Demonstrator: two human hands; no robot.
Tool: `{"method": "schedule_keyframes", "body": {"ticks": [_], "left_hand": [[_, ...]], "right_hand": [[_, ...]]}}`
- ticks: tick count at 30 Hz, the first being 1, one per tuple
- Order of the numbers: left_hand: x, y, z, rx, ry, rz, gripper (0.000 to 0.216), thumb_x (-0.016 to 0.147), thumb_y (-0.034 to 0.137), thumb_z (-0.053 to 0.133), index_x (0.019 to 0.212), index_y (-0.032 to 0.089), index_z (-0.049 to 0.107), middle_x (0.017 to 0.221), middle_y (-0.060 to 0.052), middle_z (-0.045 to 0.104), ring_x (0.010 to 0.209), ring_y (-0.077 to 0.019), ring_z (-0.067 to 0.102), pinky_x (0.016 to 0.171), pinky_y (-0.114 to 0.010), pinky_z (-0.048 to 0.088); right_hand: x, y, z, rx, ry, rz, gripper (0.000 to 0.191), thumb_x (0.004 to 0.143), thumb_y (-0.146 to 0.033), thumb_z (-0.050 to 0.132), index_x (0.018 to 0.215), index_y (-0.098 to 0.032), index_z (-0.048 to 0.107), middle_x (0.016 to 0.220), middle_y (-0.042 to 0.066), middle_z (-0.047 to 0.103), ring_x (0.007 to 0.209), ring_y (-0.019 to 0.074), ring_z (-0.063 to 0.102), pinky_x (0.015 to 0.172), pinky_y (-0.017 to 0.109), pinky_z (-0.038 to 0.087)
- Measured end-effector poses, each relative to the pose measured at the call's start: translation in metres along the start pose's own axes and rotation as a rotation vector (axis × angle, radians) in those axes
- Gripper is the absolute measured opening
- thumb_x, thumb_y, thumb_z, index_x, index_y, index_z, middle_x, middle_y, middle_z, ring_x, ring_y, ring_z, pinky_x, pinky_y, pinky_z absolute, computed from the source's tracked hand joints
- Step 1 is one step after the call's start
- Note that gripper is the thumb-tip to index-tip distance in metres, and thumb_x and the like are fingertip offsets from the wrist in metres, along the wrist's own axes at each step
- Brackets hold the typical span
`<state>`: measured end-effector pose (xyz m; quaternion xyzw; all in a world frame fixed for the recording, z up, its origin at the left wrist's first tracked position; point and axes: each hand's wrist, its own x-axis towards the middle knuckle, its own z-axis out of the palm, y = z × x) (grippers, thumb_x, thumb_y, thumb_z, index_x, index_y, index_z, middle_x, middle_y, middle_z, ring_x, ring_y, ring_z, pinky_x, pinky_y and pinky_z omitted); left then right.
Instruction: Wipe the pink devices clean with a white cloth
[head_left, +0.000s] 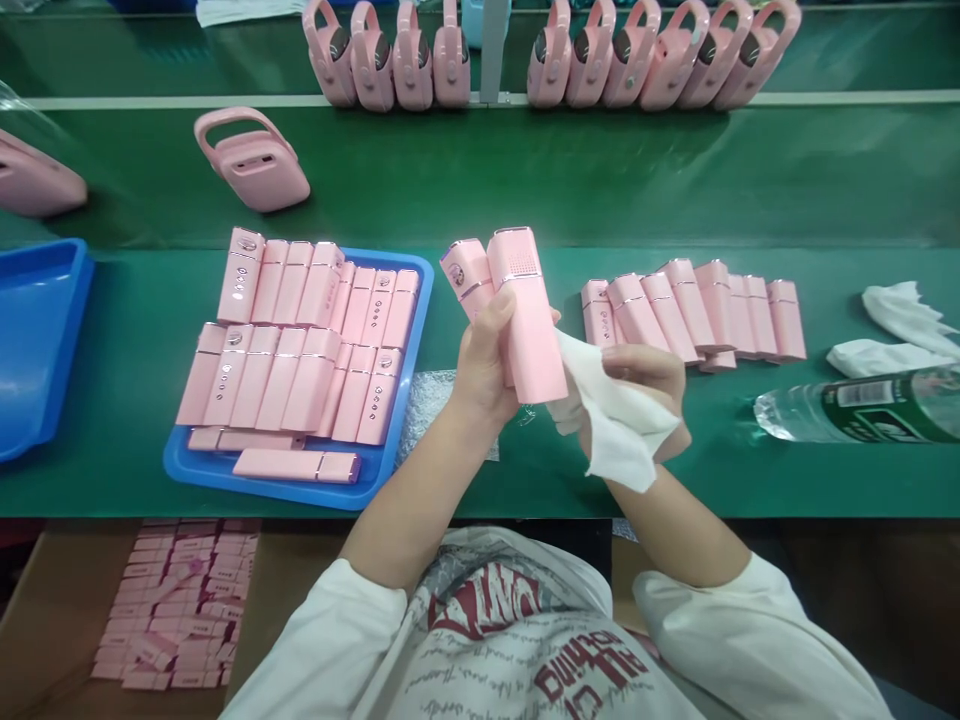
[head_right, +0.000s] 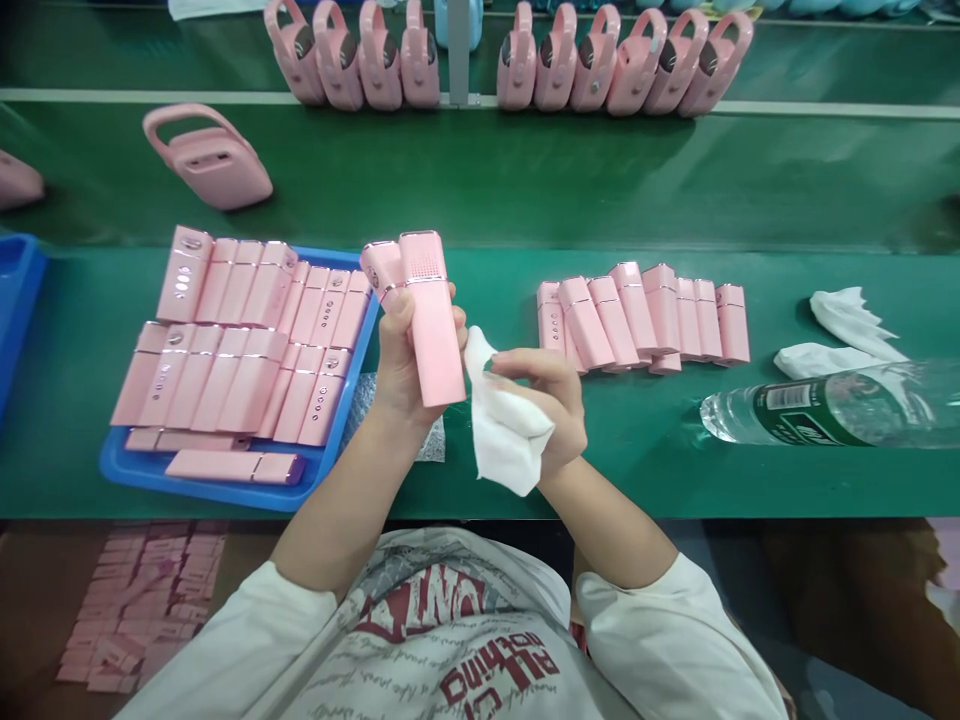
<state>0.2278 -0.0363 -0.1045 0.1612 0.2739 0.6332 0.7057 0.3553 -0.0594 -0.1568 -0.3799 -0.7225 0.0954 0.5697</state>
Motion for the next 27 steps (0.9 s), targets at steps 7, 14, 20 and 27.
{"method": "schedule_keyframes", "body": {"ticks": [7,14,20,27], "left_hand": [[0.001,-0.011,0.0,0.093,0.03,0.113,0.037,0.063,0.045,0.082,0.082,0.018,0.065,0.069,0.001,0.062,0.072,-0.0157,0.067,0.064,-0.024,0.053],[0.011,-0.013,-0.005,0.318,0.158,0.289,0.041,0.059,0.039,0.085,0.086,0.017,0.064,0.078,0.001,0.066,0.061,-0.0075,0.06,0.059,-0.019,0.047],[0.013,-0.001,-0.005,0.263,0.031,0.115,0.047,0.072,0.061,0.067,0.09,0.018,0.059,0.078,-0.002,0.069,0.044,-0.0068,0.051,0.042,-0.022,0.038],[0.007,0.004,-0.002,0.085,-0.096,-0.079,0.046,0.09,0.053,0.039,0.093,0.015,0.064,0.065,-0.001,0.061,0.045,-0.0097,0.052,0.044,-0.022,0.038]], "right_hand": [[0.019,-0.007,0.008,0.075,0.075,-0.223,0.048,0.086,-0.017,0.055,0.132,-0.028,0.052,0.123,0.008,0.055,0.108,0.0238,0.06,0.082,0.039,0.056],[0.03,0.002,-0.002,0.058,-0.134,0.215,0.02,0.085,-0.033,0.059,0.097,-0.018,0.064,0.073,0.002,0.064,0.062,0.016,0.06,0.052,0.027,0.048],[0.055,0.055,-0.079,-0.374,0.229,0.446,0.026,0.075,-0.044,0.061,0.082,-0.019,0.064,0.067,0.004,0.059,0.061,0.0198,0.056,0.058,0.037,0.049],[0.043,0.16,-0.152,-0.686,0.395,0.411,0.055,0.065,-0.054,0.066,0.047,-0.026,0.023,0.047,-0.006,0.011,0.051,0.0202,0.041,0.065,0.052,0.046]]}}
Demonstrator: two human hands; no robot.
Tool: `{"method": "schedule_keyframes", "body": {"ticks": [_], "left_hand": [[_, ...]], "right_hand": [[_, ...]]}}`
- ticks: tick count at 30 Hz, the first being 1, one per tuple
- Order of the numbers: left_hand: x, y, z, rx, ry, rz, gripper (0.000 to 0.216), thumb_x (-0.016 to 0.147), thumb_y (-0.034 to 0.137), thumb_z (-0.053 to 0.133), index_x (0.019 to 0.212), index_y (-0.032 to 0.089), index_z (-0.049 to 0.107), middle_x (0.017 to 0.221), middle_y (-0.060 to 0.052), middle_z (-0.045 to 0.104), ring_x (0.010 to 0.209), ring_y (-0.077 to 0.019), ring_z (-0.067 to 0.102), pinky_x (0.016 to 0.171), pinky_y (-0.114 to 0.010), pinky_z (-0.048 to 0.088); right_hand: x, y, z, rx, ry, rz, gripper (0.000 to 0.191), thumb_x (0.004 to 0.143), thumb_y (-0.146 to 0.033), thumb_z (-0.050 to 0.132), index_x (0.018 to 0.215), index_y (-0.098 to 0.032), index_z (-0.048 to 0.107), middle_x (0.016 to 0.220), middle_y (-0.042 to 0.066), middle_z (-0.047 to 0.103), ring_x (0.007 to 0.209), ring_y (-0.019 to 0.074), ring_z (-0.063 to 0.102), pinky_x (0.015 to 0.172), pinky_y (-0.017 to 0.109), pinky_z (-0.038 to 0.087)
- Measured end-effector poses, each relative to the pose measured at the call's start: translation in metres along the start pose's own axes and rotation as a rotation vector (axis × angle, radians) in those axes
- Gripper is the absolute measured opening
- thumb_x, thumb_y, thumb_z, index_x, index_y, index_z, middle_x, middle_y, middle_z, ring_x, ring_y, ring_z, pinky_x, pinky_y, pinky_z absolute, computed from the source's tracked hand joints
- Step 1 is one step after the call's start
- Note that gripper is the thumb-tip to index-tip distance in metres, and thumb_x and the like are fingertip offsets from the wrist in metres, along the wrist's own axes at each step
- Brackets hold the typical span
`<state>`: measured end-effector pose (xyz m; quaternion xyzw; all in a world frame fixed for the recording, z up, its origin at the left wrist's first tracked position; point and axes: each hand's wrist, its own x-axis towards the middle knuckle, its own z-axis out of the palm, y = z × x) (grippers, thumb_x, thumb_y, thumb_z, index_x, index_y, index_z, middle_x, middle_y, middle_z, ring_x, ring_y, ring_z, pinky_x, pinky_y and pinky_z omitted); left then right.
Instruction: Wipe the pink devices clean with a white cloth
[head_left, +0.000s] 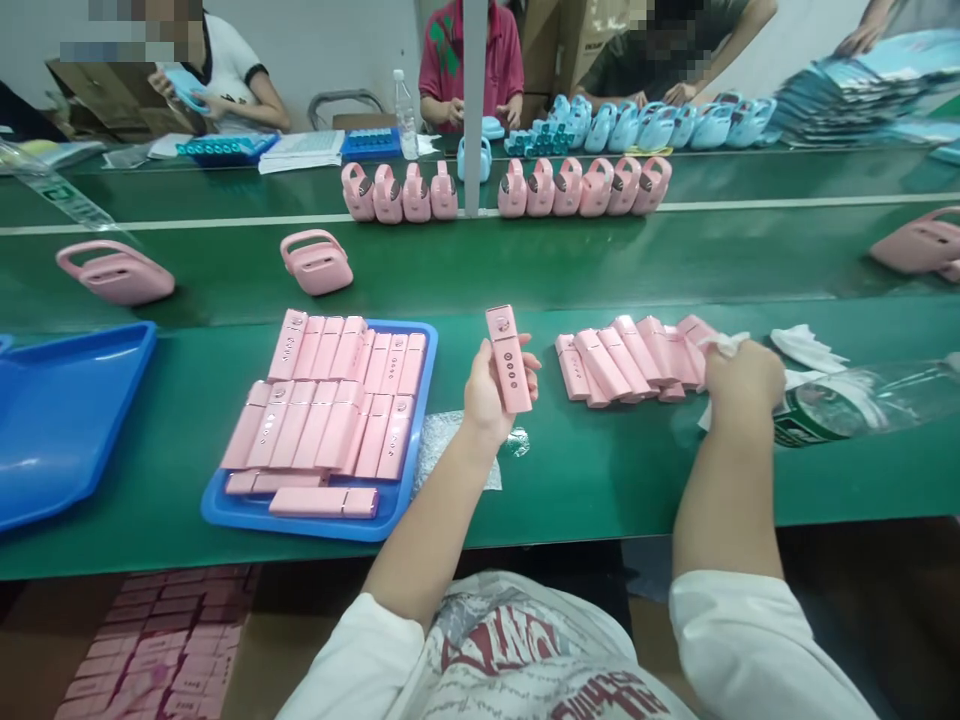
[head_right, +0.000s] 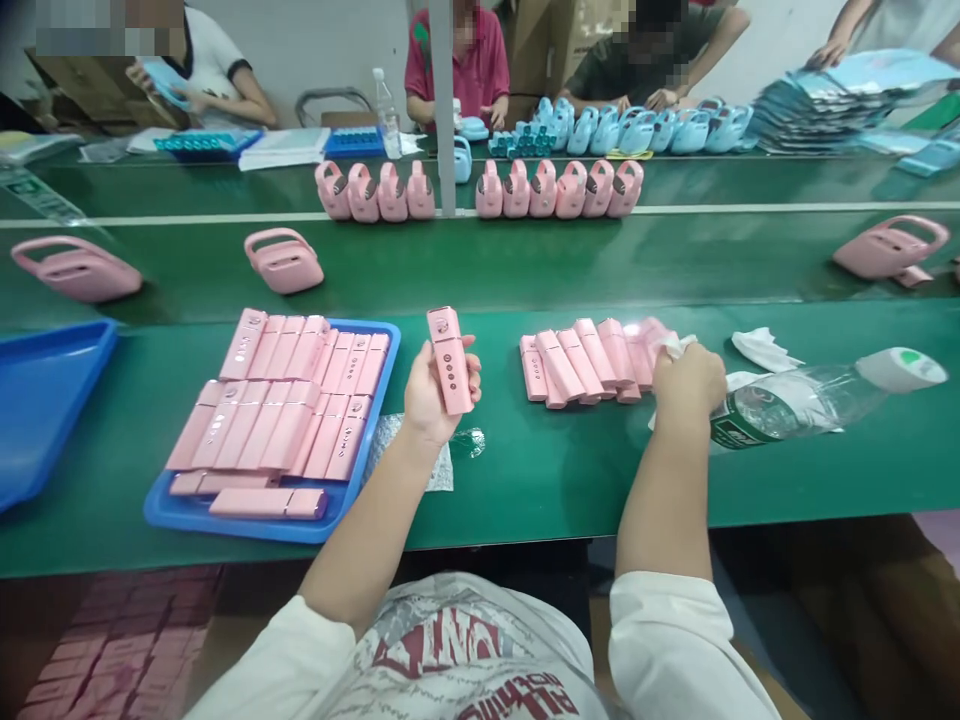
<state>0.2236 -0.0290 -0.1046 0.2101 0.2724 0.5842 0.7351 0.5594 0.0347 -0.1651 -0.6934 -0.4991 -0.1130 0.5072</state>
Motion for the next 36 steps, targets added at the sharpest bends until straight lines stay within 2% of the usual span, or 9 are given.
{"method": "schedule_keyframes", "body": {"ticks": [6,9,13,18,22,26,30,34,36], "left_hand": [[-0.007,0.002,0.002,-0.09,-0.08,-0.019,0.038,0.094,0.039,0.038,0.097,0.014,0.066,0.066,-0.001,0.057,0.051,-0.0098,0.054,0.049,-0.022,0.042],[-0.008,0.002,0.001,-0.103,-0.125,-0.006,0.033,0.091,0.039,0.046,0.102,0.015,0.066,0.07,-0.001,0.059,0.055,-0.0101,0.056,0.054,-0.023,0.044],[-0.01,-0.002,0.0,-0.008,-0.176,0.044,0.033,0.084,0.047,0.061,0.097,0.016,0.065,0.07,-0.001,0.061,0.058,-0.0109,0.058,0.058,-0.023,0.046],[-0.01,-0.006,0.001,0.055,-0.105,0.139,0.033,0.077,0.047,0.071,0.092,0.018,0.066,0.076,0.0,0.065,0.069,-0.0117,0.063,0.065,-0.021,0.049],[-0.008,-0.005,-0.002,0.071,-0.061,0.122,0.035,0.081,0.055,0.062,0.09,0.022,0.068,0.087,-0.003,0.069,0.092,-0.0168,0.067,0.082,-0.024,0.052],[-0.005,-0.015,-0.006,0.193,-0.222,0.185,0.07,0.071,0.081,0.048,0.106,0.023,0.068,0.101,-0.007,0.07,0.115,-0.026,0.06,0.092,-0.031,0.051],[-0.003,-0.021,-0.005,0.235,-0.214,0.211,0.083,0.067,0.087,0.042,0.11,0.02,0.066,0.098,-0.009,0.07,0.112,-0.0276,0.061,0.088,-0.033,0.052],[-0.003,-0.006,-0.002,0.028,-0.05,0.049,0.086,0.081,0.081,0.013,0.089,0.016,0.068,0.075,-0.009,0.066,0.076,-0.019,0.068,0.064,-0.027,0.055],[-0.004,0.003,-0.001,-0.03,-0.024,-0.027,0.089,0.081,0.079,0.003,0.081,0.015,0.065,0.063,-0.007,0.059,0.054,-0.014,0.06,0.046,-0.024,0.048]], "right_hand": [[-0.004,0.004,0.002,0.062,-0.082,-0.156,0.054,0.071,-0.05,0.065,0.045,-0.026,0.023,0.047,-0.006,0.01,0.053,0.0228,0.044,0.067,0.054,0.047],[-0.009,-0.048,-0.015,0.095,-0.014,-0.217,0.04,0.077,-0.042,0.062,0.051,-0.024,0.037,0.049,-0.002,0.026,0.059,0.0236,0.05,0.067,0.049,0.048],[-0.038,-0.14,-0.027,0.316,-0.224,-0.247,0.02,0.088,-0.039,0.053,0.085,-0.023,0.064,0.079,0.006,0.065,0.074,0.0244,0.062,0.066,0.04,0.052],[-0.109,-0.205,-0.01,0.563,-0.398,-0.699,0.055,0.095,-0.036,0.041,0.148,-0.022,0.032,0.145,0.013,0.044,0.134,0.0297,0.043,0.106,0.048,0.045],[-0.143,-0.208,0.002,0.433,-0.385,-0.907,0.066,0.098,-0.04,0.03,0.155,-0.019,0.003,0.161,0.008,0.003,0.148,0.032,-0.001,0.117,0.057,0.025],[-0.126,-0.207,0.005,0.426,-0.39,-0.869,0.067,0.098,-0.048,0.025,0.154,-0.023,0.001,0.161,0.002,-0.004,0.147,0.0323,-0.005,0.119,0.059,0.017],[-0.11,-0.211,0.009,0.529,-0.438,-0.701,0.056,0.099,-0.039,0.027,0.153,-0.028,0.016,0.16,0.003,0.013,0.148,0.0267,0.001,0.119,0.055,0.022],[-0.123,-0.204,0.014,0.775,-0.573,-0.851,0.039,0.096,-0.037,0.042,0.13,-0.026,0.057,0.135,0.005,0.056,0.142,0.024,0.031,0.12,0.051,0.025],[-0.124,-0.201,0.015,0.999,-0.647,-0.608,0.037,0.09,-0.047,0.052,0.112,-0.023,0.069,0.115,0.006,0.069,0.127,0.0251,0.052,0.115,0.048,0.036]]}}
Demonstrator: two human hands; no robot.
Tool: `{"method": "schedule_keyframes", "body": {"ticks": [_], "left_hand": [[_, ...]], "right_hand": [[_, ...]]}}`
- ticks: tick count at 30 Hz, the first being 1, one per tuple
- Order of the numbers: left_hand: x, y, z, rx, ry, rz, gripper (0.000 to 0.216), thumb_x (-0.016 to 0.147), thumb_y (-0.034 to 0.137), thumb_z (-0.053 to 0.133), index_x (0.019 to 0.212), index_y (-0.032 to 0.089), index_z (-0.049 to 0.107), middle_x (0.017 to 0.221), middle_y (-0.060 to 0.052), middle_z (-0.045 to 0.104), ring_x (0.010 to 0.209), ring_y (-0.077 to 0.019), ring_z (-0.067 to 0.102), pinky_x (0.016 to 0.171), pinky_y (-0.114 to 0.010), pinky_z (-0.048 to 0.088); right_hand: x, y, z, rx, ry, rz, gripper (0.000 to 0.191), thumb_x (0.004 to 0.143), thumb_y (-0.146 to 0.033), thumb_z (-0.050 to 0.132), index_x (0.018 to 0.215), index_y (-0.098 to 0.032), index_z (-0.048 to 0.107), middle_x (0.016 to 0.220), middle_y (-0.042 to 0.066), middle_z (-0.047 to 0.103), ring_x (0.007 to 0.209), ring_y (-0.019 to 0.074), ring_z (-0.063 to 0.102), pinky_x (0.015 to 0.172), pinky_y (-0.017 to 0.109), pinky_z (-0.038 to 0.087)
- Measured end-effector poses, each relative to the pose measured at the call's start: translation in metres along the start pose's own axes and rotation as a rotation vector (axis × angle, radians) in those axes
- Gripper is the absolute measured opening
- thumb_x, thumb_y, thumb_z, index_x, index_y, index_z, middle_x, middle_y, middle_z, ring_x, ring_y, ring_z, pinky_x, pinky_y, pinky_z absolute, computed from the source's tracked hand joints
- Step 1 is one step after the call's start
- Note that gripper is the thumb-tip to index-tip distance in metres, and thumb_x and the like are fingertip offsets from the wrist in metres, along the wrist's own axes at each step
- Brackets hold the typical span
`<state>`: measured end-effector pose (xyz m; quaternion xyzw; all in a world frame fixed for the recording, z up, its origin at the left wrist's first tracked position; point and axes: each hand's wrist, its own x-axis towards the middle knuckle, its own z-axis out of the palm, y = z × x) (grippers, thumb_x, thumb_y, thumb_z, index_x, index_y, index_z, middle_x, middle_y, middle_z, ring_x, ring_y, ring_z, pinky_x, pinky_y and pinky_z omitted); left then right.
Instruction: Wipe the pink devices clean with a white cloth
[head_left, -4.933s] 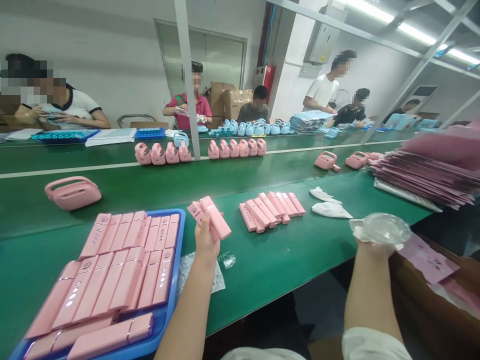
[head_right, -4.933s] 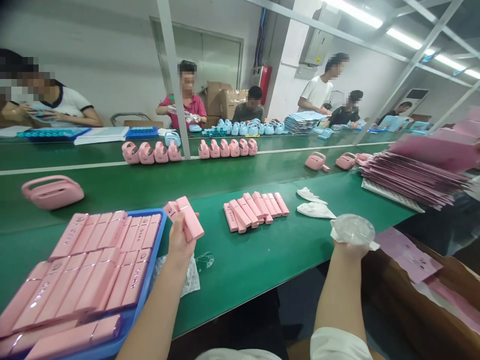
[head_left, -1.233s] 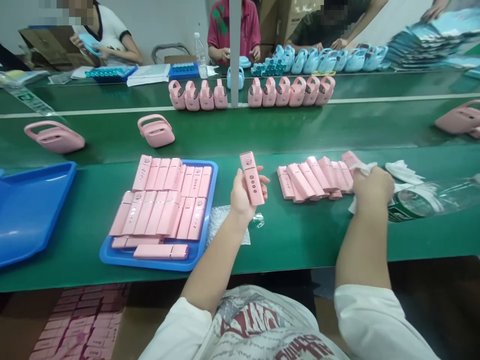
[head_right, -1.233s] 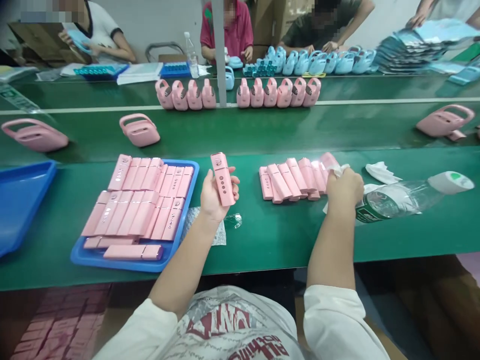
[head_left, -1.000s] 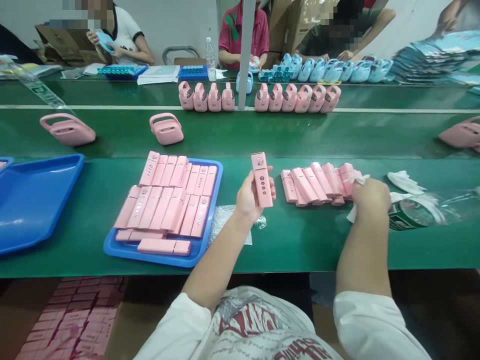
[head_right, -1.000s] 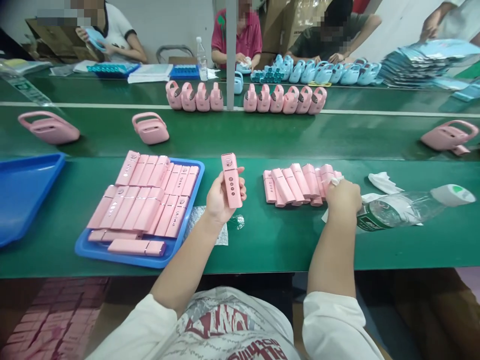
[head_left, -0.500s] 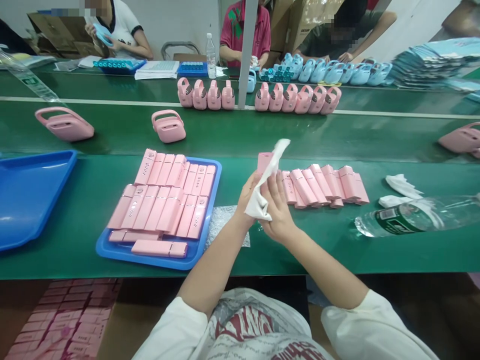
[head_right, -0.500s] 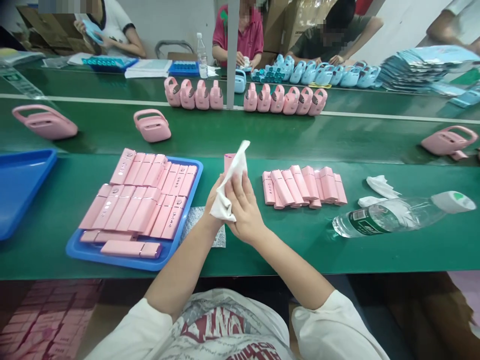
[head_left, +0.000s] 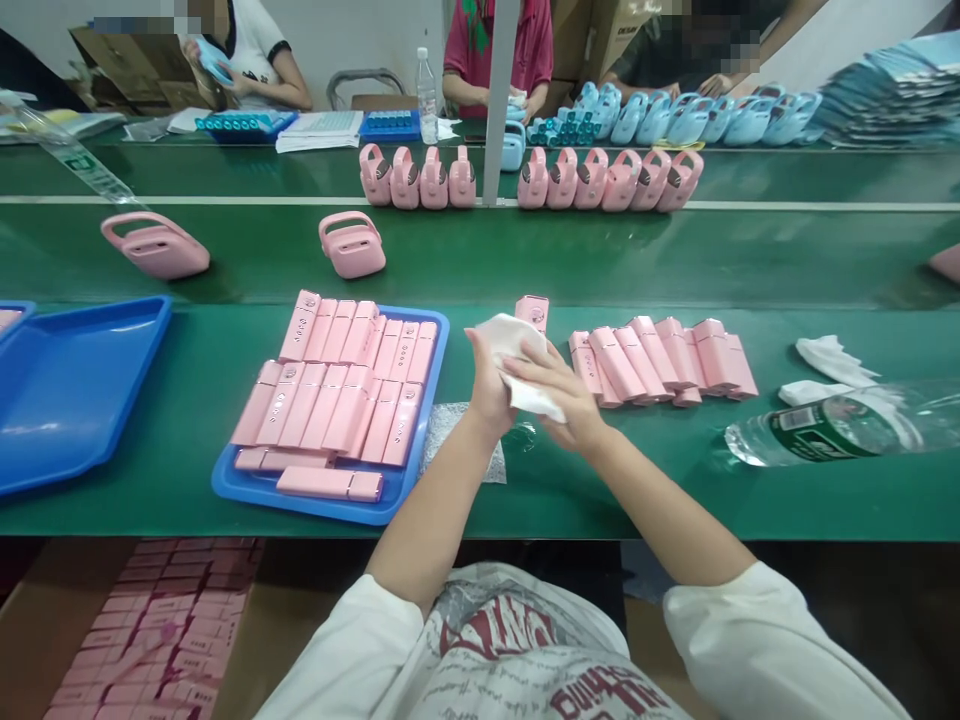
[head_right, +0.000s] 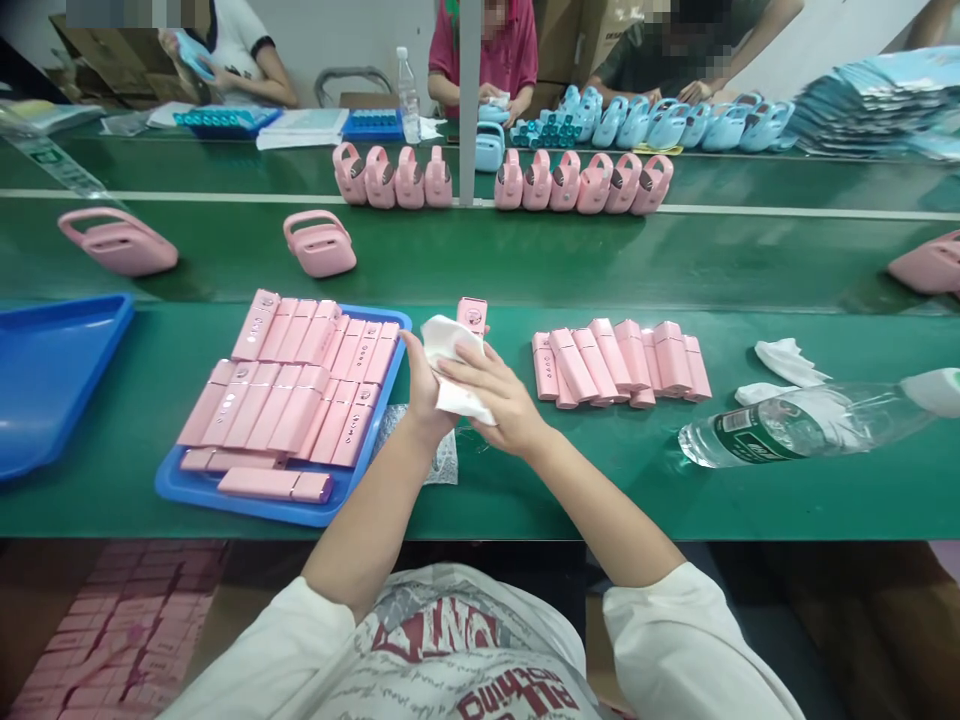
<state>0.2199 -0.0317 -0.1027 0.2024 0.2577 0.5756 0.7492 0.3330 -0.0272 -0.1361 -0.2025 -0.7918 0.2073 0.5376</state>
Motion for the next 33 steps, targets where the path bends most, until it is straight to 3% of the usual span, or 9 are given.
{"method": "schedule_keyframes", "body": {"ticks": [3,6,9,11,14,18,26,30,33], "left_hand": [[-0.001,0.008,-0.001,-0.028,-0.089,-0.052,0.077,0.086,0.076,0.012,0.075,0.016,0.059,0.058,-0.001,0.051,0.039,-0.0083,0.046,0.032,-0.02,0.034],[-0.002,0.01,-0.003,-0.074,-0.166,0.009,0.056,0.095,0.06,0.028,0.073,0.016,0.055,0.063,0.002,0.049,0.041,-0.005,0.044,0.033,-0.016,0.033],[-0.001,0.01,-0.004,-0.101,-0.163,0.05,0.043,0.098,0.046,0.036,0.075,0.015,0.057,0.067,0.002,0.051,0.045,-0.0043,0.049,0.038,-0.014,0.039],[0.0,0.008,-0.004,-0.109,-0.108,0.054,0.041,0.098,0.044,0.037,0.081,0.014,0.06,0.072,0.0,0.055,0.054,-0.0062,0.055,0.045,-0.016,0.046],[0.003,0.005,-0.004,-0.116,-0.036,0.071,0.044,0.098,0.046,0.037,0.093,0.013,0.065,0.073,-0.001,0.057,0.062,-0.0079,0.059,0.055,-0.018,0.051],[0.006,0.001,-0.005,-0.092,-0.062,0.062,0.051,0.098,0.051,0.033,0.104,0.012,0.065,0.067,0.0,0.053,0.057,-0.006,0.053,0.051,-0.016,0.046],[0.007,-0.005,-0.005,-0.063,0.072,0.076,0.038,0.088,0.054,0.055,0.095,0.016,0.06,0.065,0.003,0.054,0.054,-0.0058,0.055,0.051,-0.015,0.046],[0.008,-0.003,-0.004,-0.078,0.057,0.027,0.051,0.094,0.059,0.037,0.093,0.015,0.062,0.066,0.001,0.054,0.058,-0.0067,0.055,0.052,-0.016,0.045],[0.009,0.0,-0.003,-0.069,0.057,-0.039,0.06,0.094,0.062,0.027,0.093,0.016,0.065,0.06,0.002,0.046,0.052,-0.0063,0.048,0.048,-0.015,0.04]], "right_hand": [[0.009,0.007,-0.01,0.358,0.432,0.33,0.045,0.089,-0.059,0.045,0.096,-0.023,0.071,0.096,0.003,0.072,0.099,0.0218,0.068,0.098,0.045,0.053],[0.024,0.018,-0.023,0.642,0.829,0.681,0.044,0.095,-0.05,0.034,0.096,-0.02,0.066,0.087,0.001,0.07,0.08,0.0172,0.069,0.079,0.039,0.06],[0.027,0.025,-0.03,0.894,0.909,1.037,0.047,0.096,-0.047,0.03,0.093,-0.016,0.065,0.084,0.005,0.069,0.077,0.0177,0.069,0.068,0.034,0.061],[0.023,0.025,-0.03,0.952,0.887,1.128,0.05,0.096,-0.048,0.028,0.094,-0.016,0.066,0.085,0.006,0.069,0.078,0.0181,0.068,0.065,0.033,0.061],[0.018,0.016,-0.027,0.964,0.897,1.097,0.046,0.096,-0.048,0.031,0.098,-0.016,0.065,0.09,0.006,0.07,0.084,0.0185,0.069,0.07,0.034,0.062],[0.014,0.004,-0.018,0.854,0.882,0.969,0.038,0.093,-0.046,0.041,0.096,-0.017,0.065,0.091,0.005,0.07,0.093,0.0206,0.069,0.079,0.037,0.061],[0.008,-0.003,-0.006,0.665,0.896,0.771,0.024,0.083,-0.044,0.058,0.089,-0.022,0.065,0.094,0.004,0.07,0.108,0.0217,0.064,0.092,0.039,0.058],[0.009,-0.005,-0.006,0.603,0.935,0.711,0.024,0.082,-0.044,0.061,0.084,-0.021,0.065,0.093,0.004,0.069,0.111,0.0208,0.063,0.098,0.036,0.055],[0.009,-0.007,-0.005,0.618,0.941,0.718,0.025,0.081,-0.045,0.061,0.083,-0.02,0.064,0.092,0.005,0.068,0.104,0.0222,0.066,0.094,0.039,0.057]]}}
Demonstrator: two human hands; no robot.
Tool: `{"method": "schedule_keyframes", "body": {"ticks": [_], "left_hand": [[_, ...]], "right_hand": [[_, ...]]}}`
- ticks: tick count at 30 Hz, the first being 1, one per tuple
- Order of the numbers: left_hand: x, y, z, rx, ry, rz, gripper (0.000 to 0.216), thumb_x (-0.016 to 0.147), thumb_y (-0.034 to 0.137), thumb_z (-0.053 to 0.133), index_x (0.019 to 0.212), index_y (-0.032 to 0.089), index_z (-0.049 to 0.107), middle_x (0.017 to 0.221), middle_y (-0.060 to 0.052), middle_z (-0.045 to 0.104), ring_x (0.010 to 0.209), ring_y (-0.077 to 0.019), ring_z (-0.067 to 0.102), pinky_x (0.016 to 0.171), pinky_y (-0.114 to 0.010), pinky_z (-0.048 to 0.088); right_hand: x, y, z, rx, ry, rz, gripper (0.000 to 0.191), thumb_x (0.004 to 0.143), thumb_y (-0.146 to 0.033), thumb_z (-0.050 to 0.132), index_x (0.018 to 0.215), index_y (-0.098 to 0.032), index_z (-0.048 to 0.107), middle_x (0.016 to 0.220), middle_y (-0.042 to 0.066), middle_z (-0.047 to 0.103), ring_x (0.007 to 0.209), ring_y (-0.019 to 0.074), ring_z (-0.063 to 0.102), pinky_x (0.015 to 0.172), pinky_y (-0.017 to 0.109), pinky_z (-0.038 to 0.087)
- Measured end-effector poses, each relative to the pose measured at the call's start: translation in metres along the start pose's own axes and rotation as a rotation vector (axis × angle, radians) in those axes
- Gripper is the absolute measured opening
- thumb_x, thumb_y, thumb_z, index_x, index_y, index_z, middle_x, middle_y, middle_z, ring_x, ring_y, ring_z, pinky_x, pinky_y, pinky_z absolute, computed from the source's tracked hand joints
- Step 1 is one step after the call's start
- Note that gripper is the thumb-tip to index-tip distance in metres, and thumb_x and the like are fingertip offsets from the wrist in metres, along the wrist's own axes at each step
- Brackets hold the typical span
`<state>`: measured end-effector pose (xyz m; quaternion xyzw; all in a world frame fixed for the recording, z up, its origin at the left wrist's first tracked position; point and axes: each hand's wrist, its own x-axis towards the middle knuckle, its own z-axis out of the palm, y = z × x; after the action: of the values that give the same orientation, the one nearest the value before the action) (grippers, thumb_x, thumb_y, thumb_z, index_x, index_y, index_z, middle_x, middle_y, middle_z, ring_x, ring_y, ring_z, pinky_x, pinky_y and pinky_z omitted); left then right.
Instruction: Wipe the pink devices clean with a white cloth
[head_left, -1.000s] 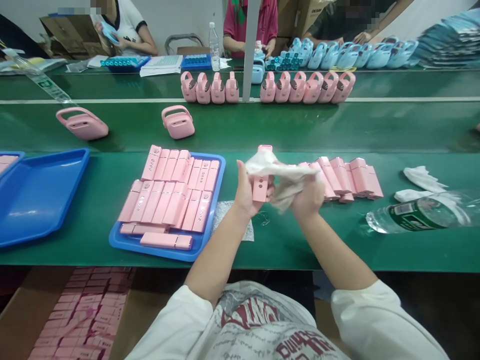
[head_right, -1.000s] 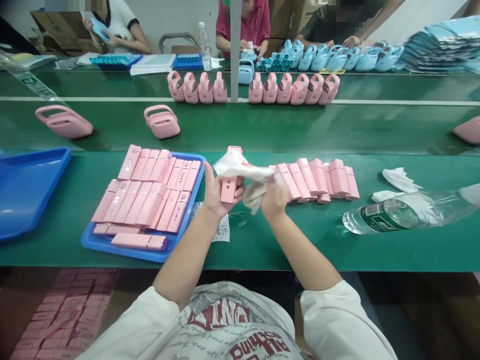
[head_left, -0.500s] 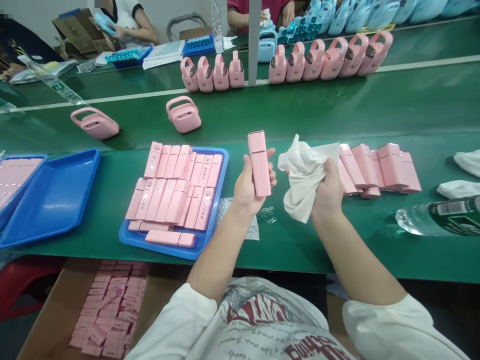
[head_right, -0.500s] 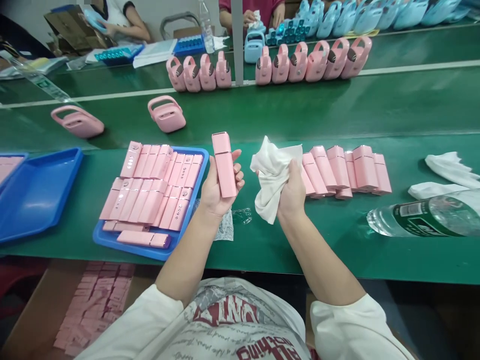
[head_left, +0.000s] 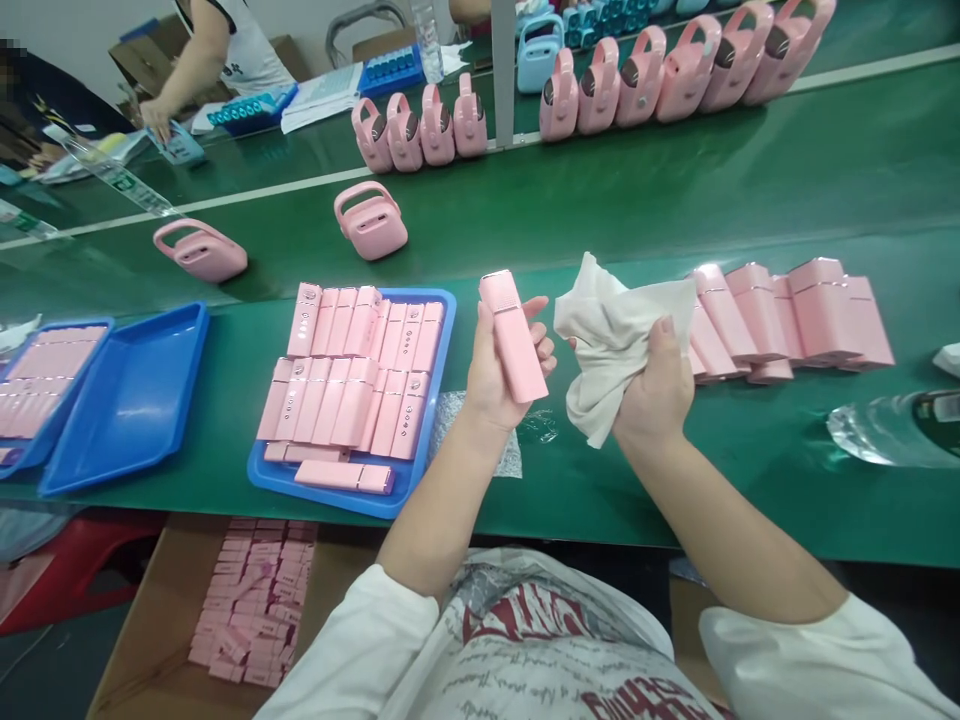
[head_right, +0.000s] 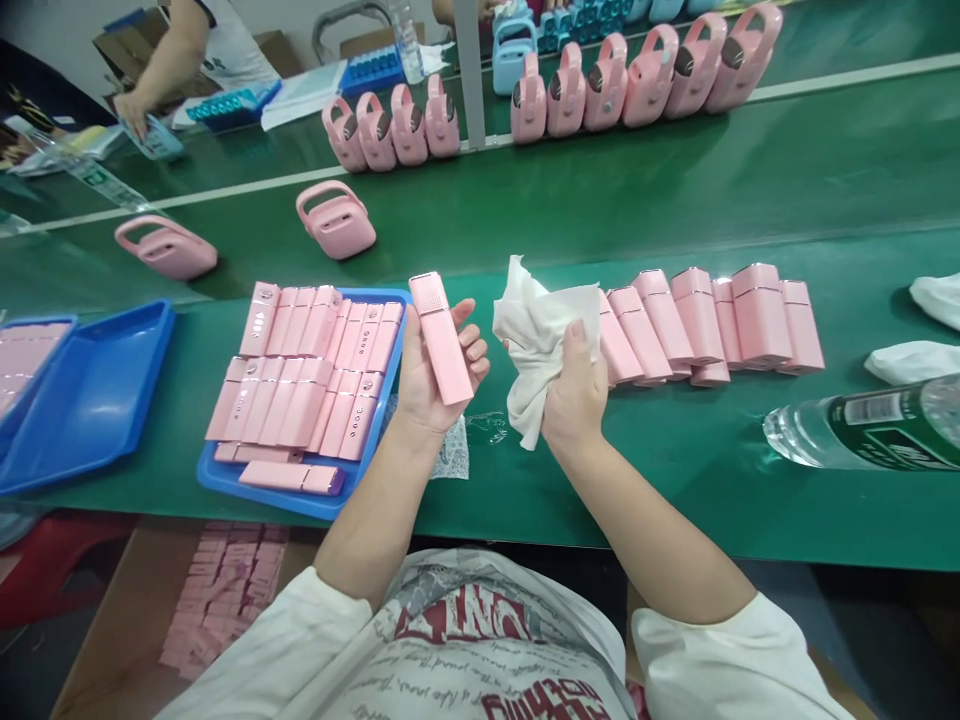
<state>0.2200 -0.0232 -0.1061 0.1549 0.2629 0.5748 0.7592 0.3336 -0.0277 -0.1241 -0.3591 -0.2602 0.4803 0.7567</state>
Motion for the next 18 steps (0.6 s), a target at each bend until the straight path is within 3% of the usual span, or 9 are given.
{"method": "schedule_keyframes", "body": {"ticks": [7,11,14,18], "left_hand": [[-0.004,0.002,0.003,0.043,-0.057,-0.085,0.07,0.09,0.07,0.023,0.099,0.015,0.066,0.054,0.003,0.04,0.042,-0.0064,0.036,0.038,-0.017,0.032],[-0.005,-0.002,-0.001,0.103,-0.105,-0.052,0.065,0.09,0.07,0.027,0.094,0.017,0.064,0.055,0.002,0.048,0.04,-0.0066,0.043,0.036,-0.017,0.035],[-0.004,-0.004,-0.005,0.123,-0.136,-0.055,0.06,0.092,0.065,0.03,0.08,0.015,0.061,0.057,0.0,0.053,0.041,-0.0065,0.048,0.039,-0.017,0.04],[-0.001,-0.004,-0.004,0.124,-0.107,-0.061,0.056,0.095,0.059,0.03,0.079,0.015,0.06,0.056,0.001,0.053,0.041,-0.007,0.05,0.039,-0.017,0.041]], "right_hand": [[-0.008,0.005,-0.007,-0.108,-0.053,-0.023,0.028,0.082,-0.05,0.061,0.075,-0.023,0.064,0.074,0.002,0.064,0.099,0.0203,0.066,0.09,0.037,0.057],[-0.009,0.006,-0.011,-0.136,-0.147,0.03,0.035,0.081,-0.057,0.06,0.081,-0.023,0.066,0.083,0.002,0.068,0.104,0.0202,0.065,0.092,0.036,0.057],[-0.007,0.006,-0.008,-0.108,-0.104,0.114,0.038,0.081,-0.056,0.06,0.088,-0.019,0.065,0.088,0.002,0.07,0.099,0.0202,0.067,0.092,0.038,0.057],[0.0,0.005,-0.003,-0.037,-0.03,0.188,0.03,0.084,-0.047,0.057,0.087,-0.018,0.065,0.081,0.004,0.069,0.092,0.0207,0.068,0.085,0.038,0.059]]}}
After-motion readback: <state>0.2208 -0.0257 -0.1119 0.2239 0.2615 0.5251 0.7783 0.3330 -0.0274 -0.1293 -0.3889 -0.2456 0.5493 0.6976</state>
